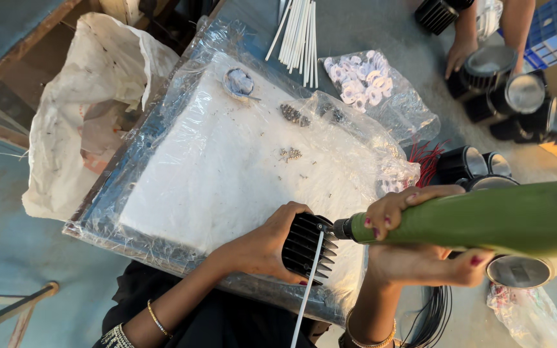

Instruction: The person assembles LED light fixtures by inserting wires into a black housing, securing them with a green glue gun, and inserting a white plastic rod. The person repeats this process for multiple units on a workbench.

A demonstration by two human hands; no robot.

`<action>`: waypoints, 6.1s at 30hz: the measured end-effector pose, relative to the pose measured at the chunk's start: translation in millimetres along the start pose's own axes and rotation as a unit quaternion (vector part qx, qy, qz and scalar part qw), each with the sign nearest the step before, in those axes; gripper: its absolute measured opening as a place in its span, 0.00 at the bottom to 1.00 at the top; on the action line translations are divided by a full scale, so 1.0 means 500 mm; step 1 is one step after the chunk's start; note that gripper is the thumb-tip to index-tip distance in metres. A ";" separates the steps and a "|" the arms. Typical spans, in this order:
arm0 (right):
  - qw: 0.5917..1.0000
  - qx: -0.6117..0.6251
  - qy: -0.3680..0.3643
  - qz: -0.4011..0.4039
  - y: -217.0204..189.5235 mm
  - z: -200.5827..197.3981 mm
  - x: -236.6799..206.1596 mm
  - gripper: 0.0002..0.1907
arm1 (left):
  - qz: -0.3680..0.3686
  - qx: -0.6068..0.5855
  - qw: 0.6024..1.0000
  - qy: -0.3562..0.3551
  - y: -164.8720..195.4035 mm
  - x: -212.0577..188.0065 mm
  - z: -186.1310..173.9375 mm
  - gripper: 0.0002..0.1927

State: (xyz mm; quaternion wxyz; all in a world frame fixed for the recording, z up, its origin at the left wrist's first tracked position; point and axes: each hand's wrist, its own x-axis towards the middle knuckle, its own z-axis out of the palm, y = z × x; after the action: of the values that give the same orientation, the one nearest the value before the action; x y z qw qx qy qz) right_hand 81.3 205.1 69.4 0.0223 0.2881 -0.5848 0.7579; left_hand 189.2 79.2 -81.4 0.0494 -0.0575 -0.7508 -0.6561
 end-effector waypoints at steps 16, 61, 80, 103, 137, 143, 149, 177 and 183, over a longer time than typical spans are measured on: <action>0.998 0.062 0.011 -0.015 0.032 -0.007 0.015 0.47 | 0.007 -0.002 1.000 -0.011 -0.013 0.010 0.001 0.61; 0.988 0.148 -0.031 0.031 0.076 -0.043 0.037 0.48 | 0.012 0.006 1.000 -0.016 -0.037 0.027 0.000 0.62; 0.985 0.109 -0.132 -0.023 -0.051 -0.062 0.147 0.37 | -0.007 -0.004 1.000 -0.002 0.001 -0.006 0.005 0.61; 0.996 -0.035 -0.056 0.055 0.074 -0.354 -0.034 0.58 | -0.042 -0.326 0.943 0.043 0.112 0.151 0.174 0.36; 0.767 -0.602 -0.182 0.125 0.362 -0.396 0.802 0.50 | -0.241 0.199 0.871 0.379 -0.303 0.281 -0.287 0.16; 0.595 -0.780 -0.186 0.047 0.172 -0.593 0.596 0.36 | -0.229 0.156 0.897 0.345 -0.291 0.186 -0.169 0.15; 0.555 -0.821 -0.127 0.051 0.129 -0.764 0.428 0.22 | -0.233 0.126 0.912 0.314 -0.299 0.074 -0.010 0.13; 0.834 -0.495 -0.240 0.041 0.060 -0.243 -0.143 0.12 | -0.084 -0.054 0.947 0.305 -0.375 -0.144 0.074 0.18; 0.797 -0.601 -0.058 -0.022 0.101 -0.438 -0.110 0.12 | -0.209 -0.017 0.953 0.217 -0.367 -0.074 0.032 0.20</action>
State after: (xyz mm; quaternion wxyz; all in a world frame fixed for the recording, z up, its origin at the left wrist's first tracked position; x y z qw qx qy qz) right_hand 18.4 402.6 -32.7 0.1738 0.2728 -0.9165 0.2353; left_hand 197.9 70.2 -268.8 0.0717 0.2441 -0.7056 -0.6613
